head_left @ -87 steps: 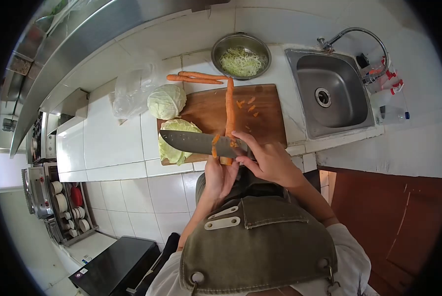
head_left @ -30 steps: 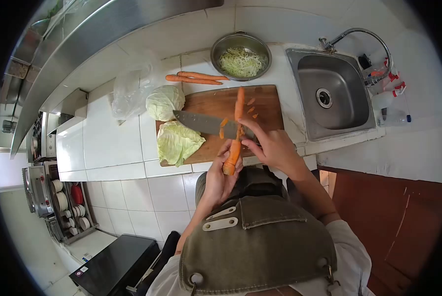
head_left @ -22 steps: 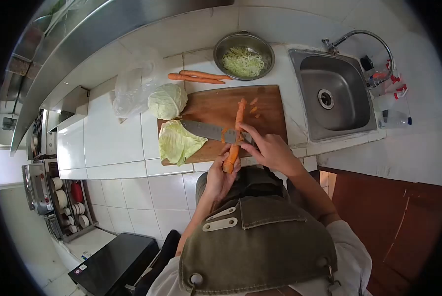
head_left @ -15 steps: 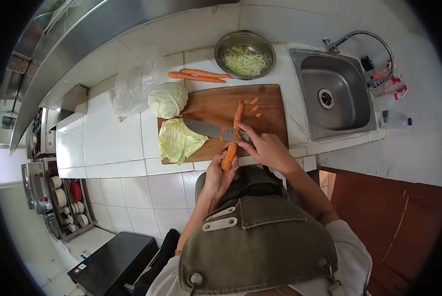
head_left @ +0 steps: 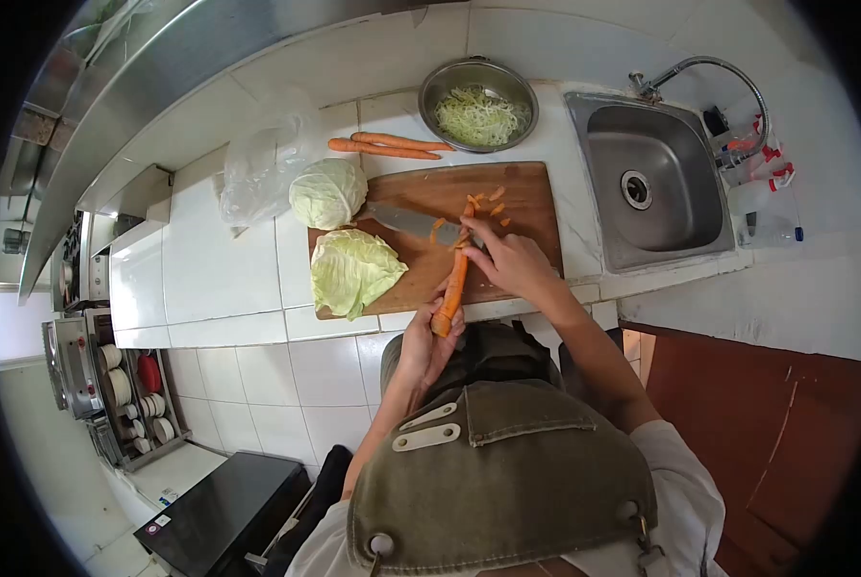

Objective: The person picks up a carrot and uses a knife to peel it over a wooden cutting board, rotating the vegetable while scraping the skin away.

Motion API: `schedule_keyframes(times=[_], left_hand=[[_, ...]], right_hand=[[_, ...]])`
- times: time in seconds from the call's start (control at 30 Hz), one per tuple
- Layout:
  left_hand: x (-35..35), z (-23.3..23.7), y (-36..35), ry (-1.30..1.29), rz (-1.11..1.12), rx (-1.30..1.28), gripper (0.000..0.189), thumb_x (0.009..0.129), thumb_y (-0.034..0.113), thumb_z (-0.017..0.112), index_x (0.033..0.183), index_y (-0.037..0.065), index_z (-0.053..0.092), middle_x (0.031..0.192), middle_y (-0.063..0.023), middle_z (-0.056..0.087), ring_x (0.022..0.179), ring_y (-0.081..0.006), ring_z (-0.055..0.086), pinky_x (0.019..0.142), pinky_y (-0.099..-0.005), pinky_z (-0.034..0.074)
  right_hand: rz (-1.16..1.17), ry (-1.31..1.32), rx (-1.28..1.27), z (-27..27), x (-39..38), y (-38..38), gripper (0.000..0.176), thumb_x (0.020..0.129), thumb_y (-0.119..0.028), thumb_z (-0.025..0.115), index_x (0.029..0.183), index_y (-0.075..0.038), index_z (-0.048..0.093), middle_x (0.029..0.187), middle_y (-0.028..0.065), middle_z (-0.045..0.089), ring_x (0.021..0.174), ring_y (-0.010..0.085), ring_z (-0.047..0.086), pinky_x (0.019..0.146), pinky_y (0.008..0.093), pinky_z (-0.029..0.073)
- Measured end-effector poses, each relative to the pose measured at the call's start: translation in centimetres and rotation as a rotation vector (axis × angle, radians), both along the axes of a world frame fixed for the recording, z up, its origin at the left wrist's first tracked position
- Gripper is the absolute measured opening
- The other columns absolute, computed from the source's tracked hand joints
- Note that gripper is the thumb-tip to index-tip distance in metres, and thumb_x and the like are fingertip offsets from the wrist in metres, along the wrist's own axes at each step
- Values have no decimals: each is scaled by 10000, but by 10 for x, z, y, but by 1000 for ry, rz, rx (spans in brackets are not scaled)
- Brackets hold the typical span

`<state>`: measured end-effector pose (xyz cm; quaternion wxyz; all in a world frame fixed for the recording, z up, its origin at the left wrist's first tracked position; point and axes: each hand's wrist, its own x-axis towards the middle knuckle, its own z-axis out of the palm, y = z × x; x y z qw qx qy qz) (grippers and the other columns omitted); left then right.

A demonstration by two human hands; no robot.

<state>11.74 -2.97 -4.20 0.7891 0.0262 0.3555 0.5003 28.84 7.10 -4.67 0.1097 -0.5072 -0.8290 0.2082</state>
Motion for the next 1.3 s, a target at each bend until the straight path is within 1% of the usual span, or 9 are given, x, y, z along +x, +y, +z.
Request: schedule_keyframes(times=[0.5, 0.8, 0.9, 0.97, 1.0, 1.1, 1.17, 1.23, 1.3], left_hand=[[0, -2, -2, 45, -35, 57, 461, 924, 177, 361, 1352, 3, 366, 768, -44, 420, 696, -140, 409, 654, -245, 362], [-3, -3, -8, 73, -41, 39, 455, 924, 182, 386, 1345, 11, 386, 825, -40, 434, 704, -135, 418, 650, -240, 361], [-7, -1, -10, 130, -71, 76, 456, 917, 175, 398, 1344, 14, 391, 881, -35, 449, 714, -127, 428, 647, -236, 363], [-9, 3, -8, 177, -113, 93, 460, 909, 171, 412, 1344, 23, 394, 912, -33, 461, 718, -121, 431, 650, -237, 370], [-9, 4, -6, 176, -108, 94, 460, 909, 171, 412, 1344, 23, 394, 912, -33, 461, 718, -121, 431, 650, -237, 370], [-7, 3, 0, 198, -119, 95, 447, 916, 175, 414, 1340, 34, 401, 930, -33, 468, 731, -119, 438, 646, -237, 377], [-6, -3, 4, 127, -80, 87, 487, 938, 188, 396, 1399, 32, 358, 1056, -25, 483, 764, -113, 454, 660, -232, 385], [-4, -5, 12, 105, -69, 87, 461, 949, 194, 395, 1385, 44, 375, 1017, -25, 491, 742, -113, 455, 641, -231, 386], [-6, -12, 20, 84, -66, 87, 436, 960, 200, 394, 1371, 55, 393, 978, -25, 499, 720, -113, 456, 622, -230, 387]], right_hand=[[-115, -19, -36, -4, 1, 24, 520, 953, -475, 435, 1341, -129, 452, 664, 195, 628, 651, 396, 640, 591, 478, 513], [-148, -12, -199, -11, 2, 37, 510, 955, -490, 416, 1299, -115, 433, 763, 247, 633, 764, 411, 644, 620, 491, 510], [-157, 207, -112, -27, 12, 43, 458, 973, -436, 427, 1306, -122, 419, 811, 208, 641, 732, 329, 657, 605, 427, 508], [-254, 528, -534, -16, 20, 44, 400, 994, -356, 429, 1321, -127, 401, 769, 114, 593, 633, 187, 590, 572, 329, 473], [-273, 567, -641, 5, 21, 38, 369, 1005, -291, 422, 1339, -137, 385, 712, 41, 501, 571, 103, 471, 542, 268, 419], [-223, 615, -639, 17, 26, 22, 375, 1010, -293, 407, 1353, -146, 370, 684, 36, 465, 558, 94, 451, 531, 256, 399], [-231, 552, -627, 27, 22, 5, 385, 1001, -288, 422, 1357, -147, 376, 703, 60, 513, 576, 132, 505, 563, 292, 429], [-93, 589, -372, 27, 15, -16, 415, 980, -288, 463, 1361, -146, 381, 721, 121, 577, 627, 246, 603, 618, 366, 464], [-45, 564, -332, 36, 10, -33, 433, 964, -288, 488, 1360, -144, 385, 743, 156, 596, 676, 311, 619, 645, 407, 466]])
